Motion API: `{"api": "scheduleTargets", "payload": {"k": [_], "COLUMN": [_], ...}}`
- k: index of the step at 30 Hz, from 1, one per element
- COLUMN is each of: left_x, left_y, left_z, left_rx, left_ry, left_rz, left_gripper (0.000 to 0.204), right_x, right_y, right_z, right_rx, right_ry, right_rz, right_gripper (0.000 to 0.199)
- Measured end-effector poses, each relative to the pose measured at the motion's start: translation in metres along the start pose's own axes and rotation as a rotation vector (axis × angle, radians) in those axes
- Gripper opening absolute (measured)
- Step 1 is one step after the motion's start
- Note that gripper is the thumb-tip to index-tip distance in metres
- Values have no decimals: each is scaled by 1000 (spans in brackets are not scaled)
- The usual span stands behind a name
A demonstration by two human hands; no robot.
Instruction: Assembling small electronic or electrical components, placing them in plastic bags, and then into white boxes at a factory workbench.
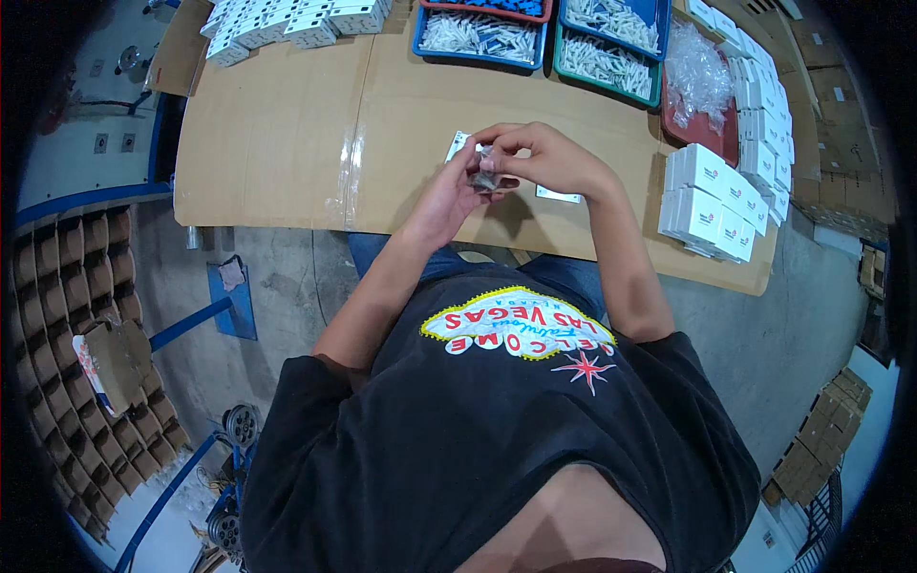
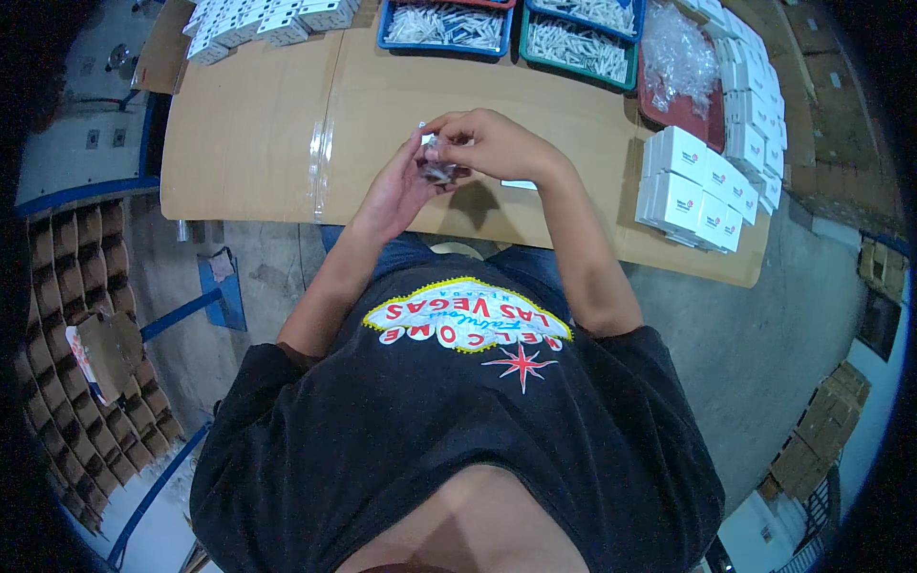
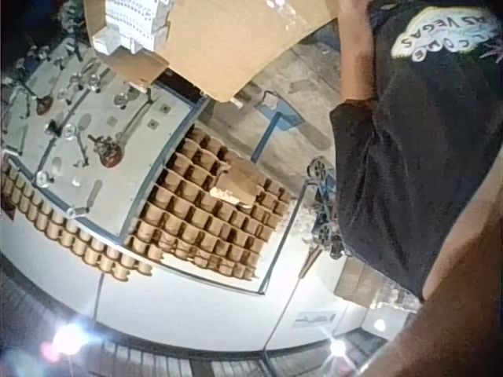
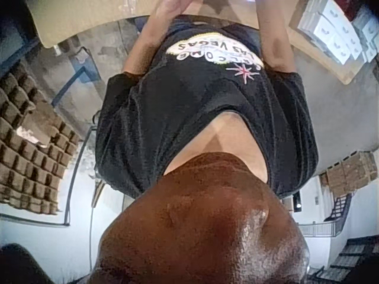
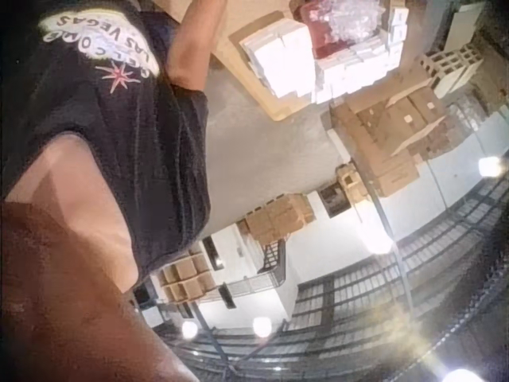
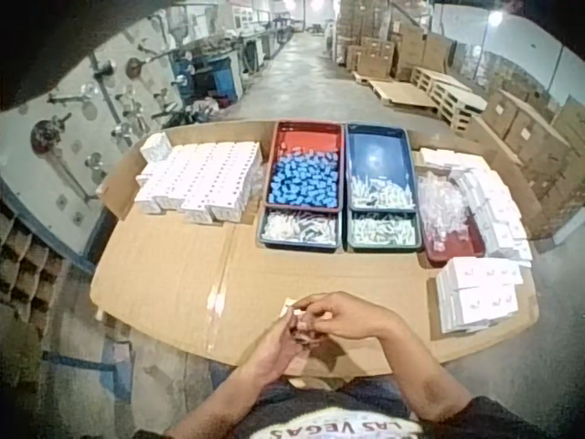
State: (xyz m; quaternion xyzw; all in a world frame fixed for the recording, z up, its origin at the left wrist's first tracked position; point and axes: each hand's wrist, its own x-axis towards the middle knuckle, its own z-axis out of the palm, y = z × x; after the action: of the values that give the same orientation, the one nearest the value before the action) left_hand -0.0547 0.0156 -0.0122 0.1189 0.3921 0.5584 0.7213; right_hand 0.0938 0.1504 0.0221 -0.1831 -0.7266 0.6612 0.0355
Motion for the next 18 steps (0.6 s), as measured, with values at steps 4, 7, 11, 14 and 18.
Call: {"api": "scheduleTargets", "payload": {"k": [4, 7, 11, 14, 18], "left_x": [9, 10, 14, 12, 5], "left_y": [-5, -2, -9, -10, -3], "left_z": [-17, -13, -19, -13, -4], "left_rx": [224, 167, 26, -84, -55], "left_ry": [-13, -31, -195, -165, -50], "left_rz": [87, 125, 36, 18, 7], "left_gripper": [55, 54, 51, 48, 45], "right_x": [-3, -1, -1, 2, 6], "right_y": [-12, -12, -16, -5, 1], "right_z": [-1, 0, 1, 1, 8], "right_rx": [24, -13, 37, 7, -89], "right_ry": [-35, -64, -78, -100, -115], "right_rz": [15, -72, 74, 70, 36], "right_gripper": [25, 25, 27, 28, 33]}}
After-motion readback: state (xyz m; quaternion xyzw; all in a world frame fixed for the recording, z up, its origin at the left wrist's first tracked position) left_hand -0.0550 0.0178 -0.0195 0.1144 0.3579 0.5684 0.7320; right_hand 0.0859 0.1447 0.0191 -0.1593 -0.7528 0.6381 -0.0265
